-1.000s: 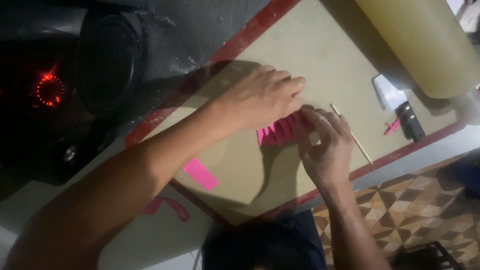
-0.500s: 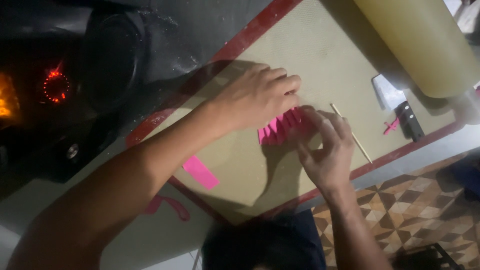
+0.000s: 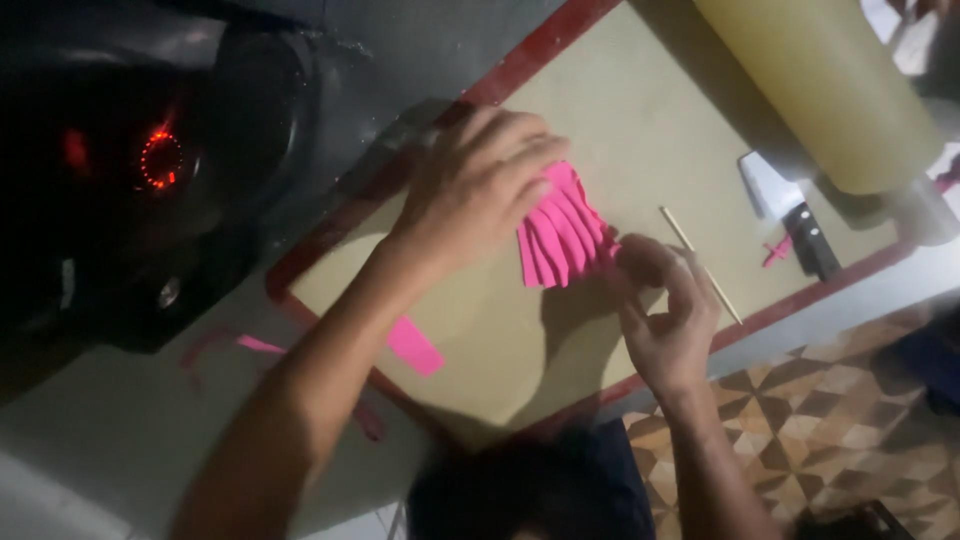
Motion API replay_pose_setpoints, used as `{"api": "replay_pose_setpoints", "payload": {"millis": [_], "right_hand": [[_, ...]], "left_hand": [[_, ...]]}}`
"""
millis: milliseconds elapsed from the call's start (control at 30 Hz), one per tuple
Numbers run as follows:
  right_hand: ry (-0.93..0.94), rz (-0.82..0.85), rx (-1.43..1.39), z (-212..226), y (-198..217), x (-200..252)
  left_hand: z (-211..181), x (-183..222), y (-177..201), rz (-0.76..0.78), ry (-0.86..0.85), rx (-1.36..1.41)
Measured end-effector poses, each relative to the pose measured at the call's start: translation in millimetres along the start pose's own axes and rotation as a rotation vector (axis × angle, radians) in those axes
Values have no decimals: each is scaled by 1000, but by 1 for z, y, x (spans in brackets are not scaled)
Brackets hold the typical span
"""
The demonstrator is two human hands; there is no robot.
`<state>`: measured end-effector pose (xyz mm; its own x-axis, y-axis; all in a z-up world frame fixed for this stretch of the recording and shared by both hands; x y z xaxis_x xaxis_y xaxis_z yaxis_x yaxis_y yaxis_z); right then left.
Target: Making a pink dress for a doll using fondant or similar crafting material.
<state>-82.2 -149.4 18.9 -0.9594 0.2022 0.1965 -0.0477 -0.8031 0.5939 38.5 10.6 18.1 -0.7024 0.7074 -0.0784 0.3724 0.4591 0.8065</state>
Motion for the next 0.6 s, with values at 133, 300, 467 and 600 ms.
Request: {"api": "replay_pose_setpoints", "payload": {"millis": [133,300,467,600], "right_hand": [[27,-5,20,8,5,20],[74,-65,-17,12,4,28],[-11,-80,49,21,22,59],[-221,-66,83,-56,40,119]], "left_hand": [[10,3,-9,-102,151,11],[15,0,-15,-109,272,119],[30,52,-9,-438,443,458],[30,113,-51,-473,669,586]]}}
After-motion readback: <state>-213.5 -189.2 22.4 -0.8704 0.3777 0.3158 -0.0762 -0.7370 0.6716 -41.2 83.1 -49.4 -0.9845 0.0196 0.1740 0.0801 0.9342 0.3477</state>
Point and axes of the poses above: each hand's wrist, its own x-axis away from the middle knuckle, its own y-axis out of the back of the hand, z = x × y, the point moved 10 cm from there along -x, towards the middle knuckle
